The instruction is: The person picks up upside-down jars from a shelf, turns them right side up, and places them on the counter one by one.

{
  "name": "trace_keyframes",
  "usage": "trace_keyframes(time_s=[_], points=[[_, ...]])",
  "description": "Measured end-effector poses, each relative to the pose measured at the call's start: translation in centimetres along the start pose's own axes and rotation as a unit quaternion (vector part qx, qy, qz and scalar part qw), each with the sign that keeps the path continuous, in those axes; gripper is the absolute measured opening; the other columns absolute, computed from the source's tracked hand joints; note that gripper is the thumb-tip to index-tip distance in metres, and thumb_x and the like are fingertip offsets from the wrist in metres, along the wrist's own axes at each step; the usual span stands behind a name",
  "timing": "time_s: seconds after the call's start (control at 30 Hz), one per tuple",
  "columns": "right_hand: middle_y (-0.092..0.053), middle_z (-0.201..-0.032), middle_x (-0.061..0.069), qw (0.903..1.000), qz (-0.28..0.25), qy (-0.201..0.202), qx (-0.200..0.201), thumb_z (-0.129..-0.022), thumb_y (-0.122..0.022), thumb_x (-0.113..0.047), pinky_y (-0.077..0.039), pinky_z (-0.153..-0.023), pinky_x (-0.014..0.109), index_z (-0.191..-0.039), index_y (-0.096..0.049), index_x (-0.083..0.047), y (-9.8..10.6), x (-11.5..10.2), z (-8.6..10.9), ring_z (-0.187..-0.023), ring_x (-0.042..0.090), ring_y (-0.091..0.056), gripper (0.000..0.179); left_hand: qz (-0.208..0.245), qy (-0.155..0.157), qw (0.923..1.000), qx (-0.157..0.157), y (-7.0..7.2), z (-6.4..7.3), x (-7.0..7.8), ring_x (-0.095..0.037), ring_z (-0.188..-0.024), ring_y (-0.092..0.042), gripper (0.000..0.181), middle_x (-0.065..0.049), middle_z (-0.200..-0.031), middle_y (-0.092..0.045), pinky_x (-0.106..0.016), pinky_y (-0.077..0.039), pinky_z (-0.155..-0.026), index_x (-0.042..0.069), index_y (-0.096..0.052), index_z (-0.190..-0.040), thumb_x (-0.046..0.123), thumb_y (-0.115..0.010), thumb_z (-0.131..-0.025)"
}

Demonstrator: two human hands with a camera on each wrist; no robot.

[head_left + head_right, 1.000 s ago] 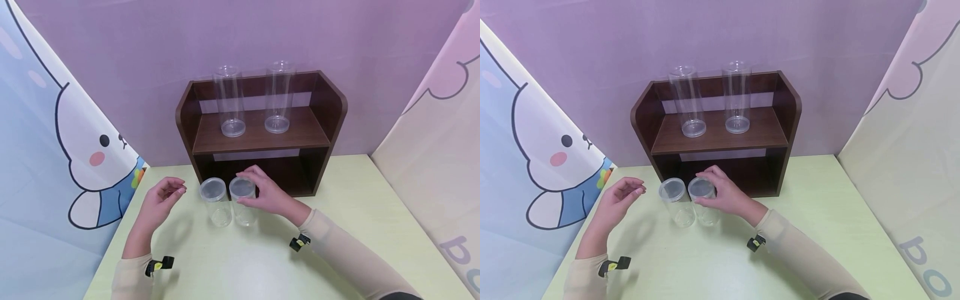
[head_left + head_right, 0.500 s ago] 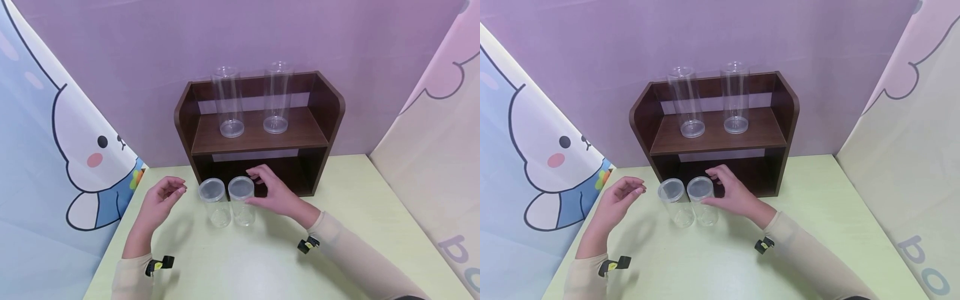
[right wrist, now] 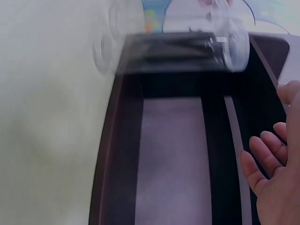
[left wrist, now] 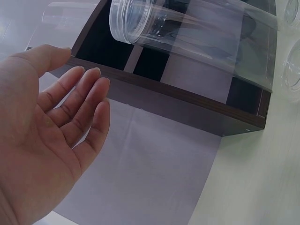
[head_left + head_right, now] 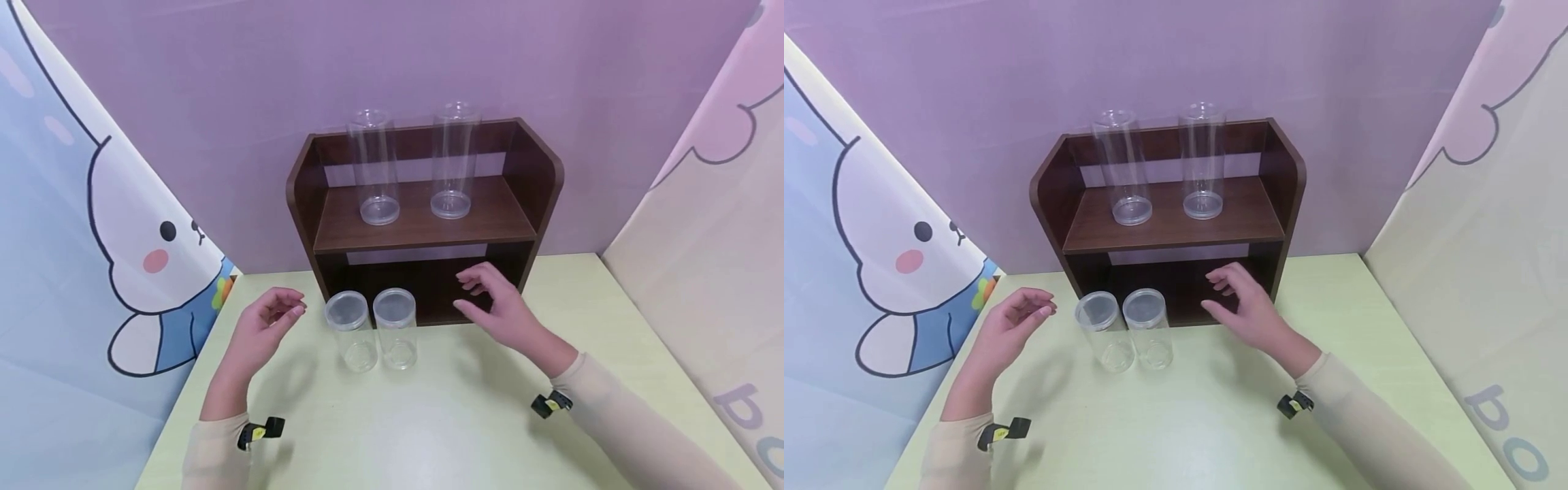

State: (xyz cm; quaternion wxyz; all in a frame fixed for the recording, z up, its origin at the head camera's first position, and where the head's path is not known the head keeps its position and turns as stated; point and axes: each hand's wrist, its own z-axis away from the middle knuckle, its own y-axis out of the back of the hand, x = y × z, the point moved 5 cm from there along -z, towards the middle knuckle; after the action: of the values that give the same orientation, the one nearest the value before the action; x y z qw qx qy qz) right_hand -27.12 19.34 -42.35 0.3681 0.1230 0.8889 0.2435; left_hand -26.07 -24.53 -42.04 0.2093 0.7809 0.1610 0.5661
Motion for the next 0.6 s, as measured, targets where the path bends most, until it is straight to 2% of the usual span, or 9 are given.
trace_keyframes(time_s=[0.2, 0.4, 0.6], points=[[-0.067, -0.123, 0.009, 0.9982, 0.021, -0.008, 0.056, -0.094, -0.082, 0.009, -0.058, -0.093, 0.028, -0.132, -0.068, 0.0, 3.6, 1.0, 0.9, -0.108, 0.028, -0.067, 0.041, 0.006, 0.004, 1.0, -0.001, -0.2, -0.1, 0.0, -0.017, -0.107, -0.07, 0.025, -0.009, -0.119, -0.075, -0.018, -0.057, -0.092, 0.008, -0.07, -0.13, 0.025, -0.069, -0.112], [-0.068, -0.115, 0.011, 0.9939, 0.041, -0.016, 0.101, -0.092, -0.082, 0.012, -0.057, -0.088, 0.023, -0.127, -0.07, 0.002, 5.8, 1.7, 1.8, -0.101, 0.026, -0.067, 0.038, 0.009, 0.009, 0.9999, -0.003, -0.4, -0.2, -0.1, -0.019, -0.108, -0.069, 0.026, -0.009, -0.119, -0.074, -0.018, -0.057, -0.092, 0.008, -0.069, -0.13, 0.026, -0.07, -0.112], [-0.072, -0.103, 0.014, 0.986, 0.06, -0.013, 0.155, -0.089, -0.082, 0.018, -0.055, -0.084, 0.016, -0.114, -0.074, 0.003, 7.3, 2.2, 2.1, -0.093, 0.007, -0.065, 0.03, 0.009, 0.009, 0.9999, -0.004, -0.4, -0.1, -0.1, -0.02, -0.108, -0.069, 0.026, -0.008, -0.119, -0.074, -0.019, -0.057, -0.092, 0.008, -0.069, -0.13, 0.026, -0.07, -0.112]])
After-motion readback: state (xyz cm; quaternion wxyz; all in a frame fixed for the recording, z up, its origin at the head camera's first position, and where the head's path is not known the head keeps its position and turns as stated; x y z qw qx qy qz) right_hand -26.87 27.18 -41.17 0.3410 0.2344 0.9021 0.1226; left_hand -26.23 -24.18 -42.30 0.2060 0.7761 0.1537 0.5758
